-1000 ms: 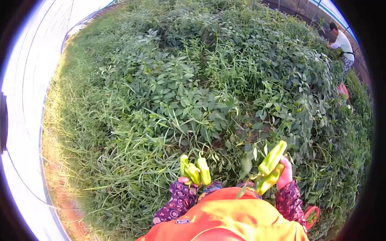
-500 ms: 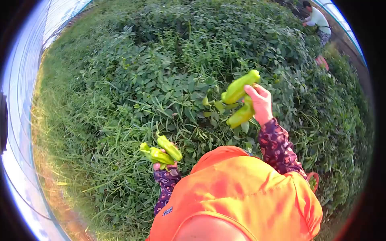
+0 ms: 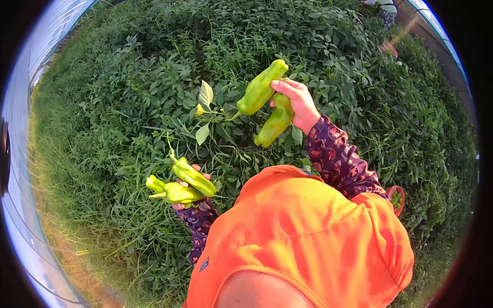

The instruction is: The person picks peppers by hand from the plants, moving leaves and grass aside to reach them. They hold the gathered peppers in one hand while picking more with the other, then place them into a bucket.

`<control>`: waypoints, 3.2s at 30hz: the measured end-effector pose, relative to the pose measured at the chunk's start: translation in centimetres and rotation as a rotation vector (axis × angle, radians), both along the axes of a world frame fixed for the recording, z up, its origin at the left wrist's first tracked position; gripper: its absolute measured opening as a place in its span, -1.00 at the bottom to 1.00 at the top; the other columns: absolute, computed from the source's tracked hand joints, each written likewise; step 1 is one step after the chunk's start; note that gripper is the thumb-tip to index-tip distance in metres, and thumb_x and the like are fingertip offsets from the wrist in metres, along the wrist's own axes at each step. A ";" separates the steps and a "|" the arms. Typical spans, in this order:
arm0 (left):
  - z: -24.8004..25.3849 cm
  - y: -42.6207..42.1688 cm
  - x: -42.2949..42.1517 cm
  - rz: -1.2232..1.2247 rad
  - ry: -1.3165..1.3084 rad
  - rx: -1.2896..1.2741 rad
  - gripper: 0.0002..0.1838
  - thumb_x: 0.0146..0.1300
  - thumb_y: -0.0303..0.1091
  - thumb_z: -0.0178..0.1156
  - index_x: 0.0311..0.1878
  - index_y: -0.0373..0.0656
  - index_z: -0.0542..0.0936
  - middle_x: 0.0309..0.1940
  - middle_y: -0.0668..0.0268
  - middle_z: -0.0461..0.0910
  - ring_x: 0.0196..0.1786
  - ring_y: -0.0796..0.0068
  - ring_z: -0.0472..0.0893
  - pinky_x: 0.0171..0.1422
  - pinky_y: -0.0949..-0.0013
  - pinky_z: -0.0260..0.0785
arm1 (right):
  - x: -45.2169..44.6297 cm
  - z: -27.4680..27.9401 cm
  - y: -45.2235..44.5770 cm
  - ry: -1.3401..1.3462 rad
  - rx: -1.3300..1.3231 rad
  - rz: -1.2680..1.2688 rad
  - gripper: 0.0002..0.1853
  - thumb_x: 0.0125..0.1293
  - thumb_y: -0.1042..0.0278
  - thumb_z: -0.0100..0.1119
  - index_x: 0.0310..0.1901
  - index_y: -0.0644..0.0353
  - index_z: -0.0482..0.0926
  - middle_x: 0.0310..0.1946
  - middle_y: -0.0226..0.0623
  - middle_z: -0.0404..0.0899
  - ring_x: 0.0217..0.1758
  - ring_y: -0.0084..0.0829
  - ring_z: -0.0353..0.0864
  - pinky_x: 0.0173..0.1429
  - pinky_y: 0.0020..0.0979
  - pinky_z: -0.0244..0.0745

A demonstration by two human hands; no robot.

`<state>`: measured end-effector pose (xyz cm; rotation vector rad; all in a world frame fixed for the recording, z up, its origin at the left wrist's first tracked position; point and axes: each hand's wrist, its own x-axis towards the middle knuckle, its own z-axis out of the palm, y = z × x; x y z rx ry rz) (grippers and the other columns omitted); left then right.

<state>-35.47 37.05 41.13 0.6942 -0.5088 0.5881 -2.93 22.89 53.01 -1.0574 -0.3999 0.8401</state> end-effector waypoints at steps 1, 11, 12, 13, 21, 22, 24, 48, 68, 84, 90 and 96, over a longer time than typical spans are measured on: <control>0.7 0.3 0.3 -0.030 0.029 0.045 -0.36 -0.12 -0.19 0.32 0.08 -0.19 0.41 0.29 -0.16 0.03 0.27 -0.42 0.18 0.13 -0.30 0.34 | -0.1 0.2 -0.1 -0.025 0.006 0.010 -0.80 0.24 0.32 0.20 -0.19 0.25 0.53 -0.40 -0.37 0.56 -0.50 -0.55 0.52 -0.36 -0.51 0.46; 2.3 0.0 2.3 -0.522 0.306 -0.397 -0.27 0.19 0.08 0.10 0.33 0.06 0.05 0.16 -0.33 0.23 0.21 -0.33 0.32 0.19 -0.24 0.27 | -1.2 2.5 -2.4 -0.334 0.120 0.214 -0.73 0.17 0.35 0.25 -0.14 0.31 0.56 -0.33 -0.31 0.60 -0.40 -0.54 0.55 -0.25 -0.48 0.50; 2.7 0.2 2.3 -0.564 0.323 -0.357 -0.20 0.21 0.05 0.11 0.39 0.16 -0.10 0.13 -0.34 0.27 0.21 -0.29 0.34 0.20 -0.20 0.28 | -1.0 2.6 -2.6 -0.329 0.110 0.215 -0.73 0.17 0.35 0.25 -0.14 0.31 0.56 -0.33 -0.31 0.60 -0.40 -0.54 0.55 -0.25 -0.48 0.50; 3.0 0.2 2.3 -0.558 0.304 -0.278 -0.11 0.23 0.03 0.11 0.45 0.26 -0.25 0.10 -0.34 0.31 0.20 -0.25 0.37 0.21 -0.15 0.29 | -0.9 2.6 -2.8 -0.350 0.130 0.287 -0.74 0.15 0.36 0.26 -0.16 0.31 0.57 -0.33 -0.30 0.60 -0.39 -0.53 0.56 -0.24 -0.48 0.50; 4.8 -1.4 2.7 -0.615 0.349 -0.037 0.26 -0.11 -0.44 0.37 0.45 0.11 -0.42 -0.02 -0.30 0.44 0.15 -0.19 0.43 0.30 -0.07 0.18 | -0.7 4.4 -2.3 -0.491 0.036 0.609 -0.57 -0.13 0.25 0.47 -0.24 0.31 0.58 -0.26 -0.10 0.59 -0.21 -0.32 0.59 -0.10 -0.32 0.51; 4.8 -1.4 3.1 -0.636 0.384 -0.026 0.24 -0.15 -0.42 0.38 0.46 0.04 -0.33 0.01 -0.25 0.44 0.15 -0.16 0.44 0.30 -0.05 0.18 | -0.9 4.7 -1.8 -0.520 0.056 0.662 -0.57 -0.12 0.25 0.47 -0.23 0.32 0.57 -0.25 -0.08 0.59 -0.21 -0.32 0.59 -0.09 -0.32 0.51; 5.1 -1.3 3.7 -0.655 0.416 -0.018 0.22 -0.19 -0.40 0.40 0.46 -0.03 -0.24 0.04 -0.20 0.43 0.15 -0.14 0.44 0.31 -0.03 0.19 | -1.4 5.0 -1.0 -0.533 0.019 0.664 -0.57 -0.11 0.22 0.46 -0.24 0.31 0.59 -0.24 -0.09 0.60 -0.19 -0.33 0.59 -0.08 -0.32 0.51; -5.0 -4.4 1.2 -0.408 0.065 -0.664 -0.23 0.30 0.04 0.04 0.46 0.16 -0.09 0.27 -0.29 0.14 0.30 -0.41 0.16 0.32 -0.36 -0.01 | 4.5 -6.1 -4.7 0.320 -0.282 -0.158 -0.81 0.18 0.28 0.23 -0.23 0.13 0.48 -0.45 -0.39 0.50 -0.50 -0.52 0.49 -0.39 -0.48 0.45; -6.1 5.0 21.7 -0.326 0.877 -0.575 -0.25 0.02 -0.12 0.18 0.33 -0.04 0.23 0.28 0.25 0.30 0.32 0.15 0.29 -0.07 0.10 0.42 | 4.9 -21.8 -21.1 0.826 -0.074 -1.017 -0.76 0.16 0.32 0.21 -0.15 0.13 0.46 -0.35 -0.34 0.48 -0.41 -0.42 0.48 -0.28 -0.24 0.49; -9.3 -5.2 32.3 -0.686 0.924 -0.489 -0.18 -0.03 -0.13 0.13 0.37 -0.12 0.16 0.31 0.17 0.25 0.35 0.09 0.23 0.13 0.00 0.33 | -1.8 -26.7 -43.4 0.760 0.009 -1.970 -0.75 0.10 0.39 0.26 -0.20 0.26 0.48 -0.42 -0.23 0.51 -0.54 -0.28 0.53 -0.41 -0.22 0.50; -9.2 -7.2 32.7 -0.632 0.926 -0.450 -0.14 -0.06 -0.12 0.12 0.38 -0.10 0.14 0.34 0.18 0.21 0.38 0.10 0.19 0.12 -0.01 0.32 | 5.7 -21.6 -58.7 0.432 -0.039 -1.975 -0.75 0.18 0.33 0.22 -0.13 0.16 0.46 -0.33 -0.24 0.53 -0.48 -0.31 0.53 -0.34 -0.22 0.54; -9.3 -8.1 31.9 -0.654 0.909 -0.472 -0.17 -0.03 -0.12 0.09 0.38 -0.08 0.15 0.36 0.20 0.19 0.39 0.14 0.18 0.08 0.01 0.34 | 9.5 -25.3 -63.0 0.497 -0.056 -1.967 -0.74 0.24 0.29 0.13 -0.12 0.24 0.40 -0.39 -0.19 0.52 -0.44 -0.26 0.58 -0.31 -0.21 0.58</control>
